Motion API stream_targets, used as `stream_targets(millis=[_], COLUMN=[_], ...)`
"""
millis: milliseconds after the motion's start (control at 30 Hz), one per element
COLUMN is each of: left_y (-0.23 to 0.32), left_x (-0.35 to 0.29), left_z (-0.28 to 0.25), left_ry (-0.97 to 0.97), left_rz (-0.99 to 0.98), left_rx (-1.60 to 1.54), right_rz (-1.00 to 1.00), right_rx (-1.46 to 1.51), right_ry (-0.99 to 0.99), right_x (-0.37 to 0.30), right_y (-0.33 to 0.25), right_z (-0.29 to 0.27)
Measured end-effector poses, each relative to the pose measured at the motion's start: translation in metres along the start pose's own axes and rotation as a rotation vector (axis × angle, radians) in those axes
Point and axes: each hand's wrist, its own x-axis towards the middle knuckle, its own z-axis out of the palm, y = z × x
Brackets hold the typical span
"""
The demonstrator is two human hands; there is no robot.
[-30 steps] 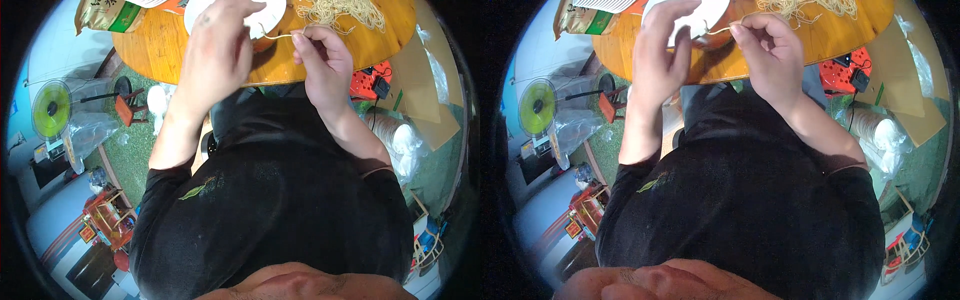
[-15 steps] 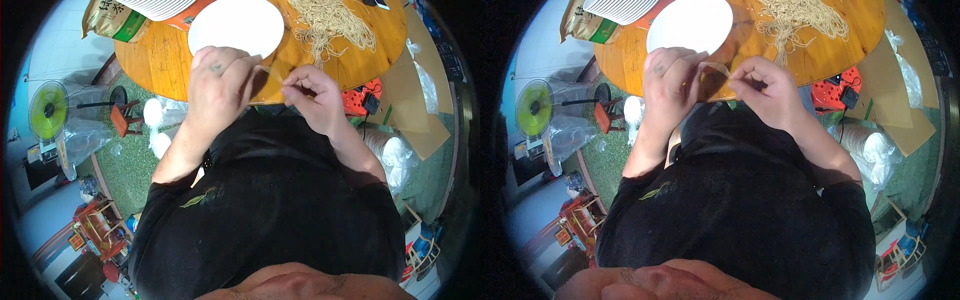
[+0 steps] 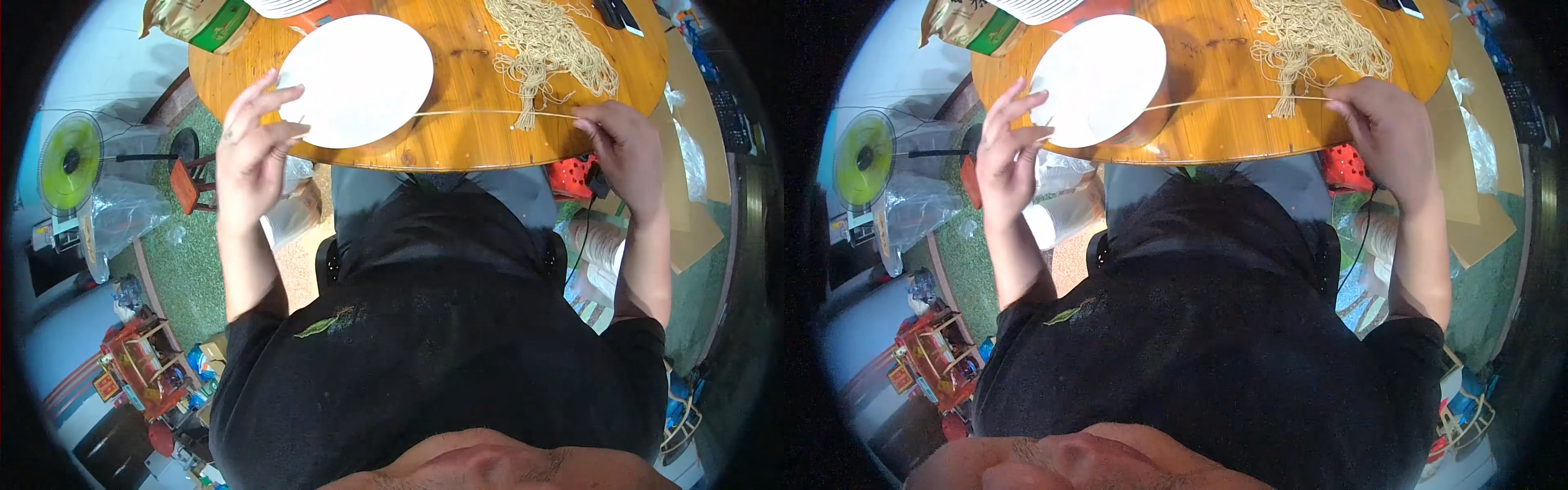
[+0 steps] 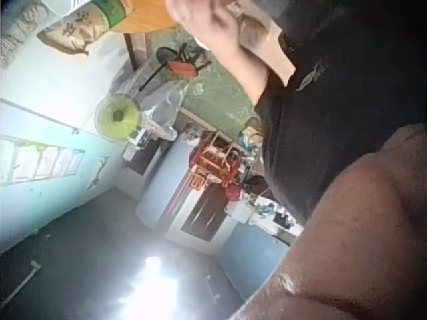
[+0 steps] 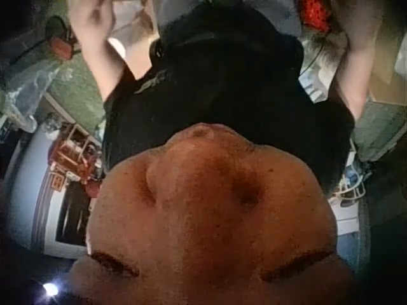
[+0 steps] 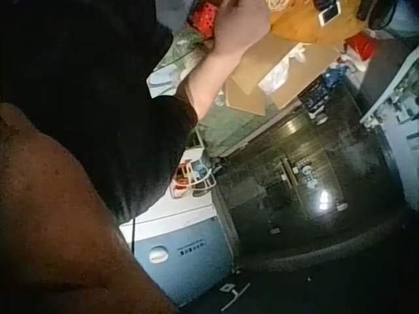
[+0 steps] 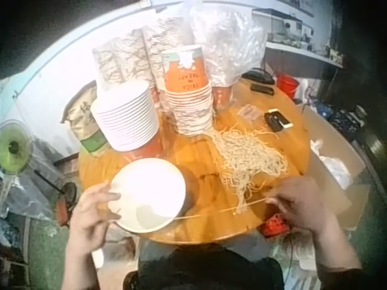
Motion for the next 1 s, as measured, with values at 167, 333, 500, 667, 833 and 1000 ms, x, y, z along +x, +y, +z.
stream_targets(millis=[167,333,500,667,833,1000], left_y=[-0.029,-0.023,0.065,0.047,0.041,0.064], left_x=[0.009,0.0,0.011,0.002,-0.004,0.014], left_z=[-0.021,0.001,0.043,0.046,0.014,0.024], left_ry=[-0.152,0.413,0.19,0.053,-0.15,-0.102], left_rz=[-0.026,-0.047,-0.067,-0.077,-0.131,-0.14], left_rx=[0.007,0.099,0.169,0.157,0.146,0.158], right_rz=[0.184,0.539,0.447,0.267,0.35,-0.51], right_rx=[0.244,1.13,2.121,2.503,2.417,2.618], right_ry=[-0.117,-0.242,-0.11,-0.022,0.048,-0.266], right_x=[0.006,0.017,0.046,0.083,0.069,0.086], right_y=[-0.009,-0.039,-0.058,-0.071,-0.08,-0.064], right_z=[0.007,0.026,0.039,0.033,0.06,0.148])
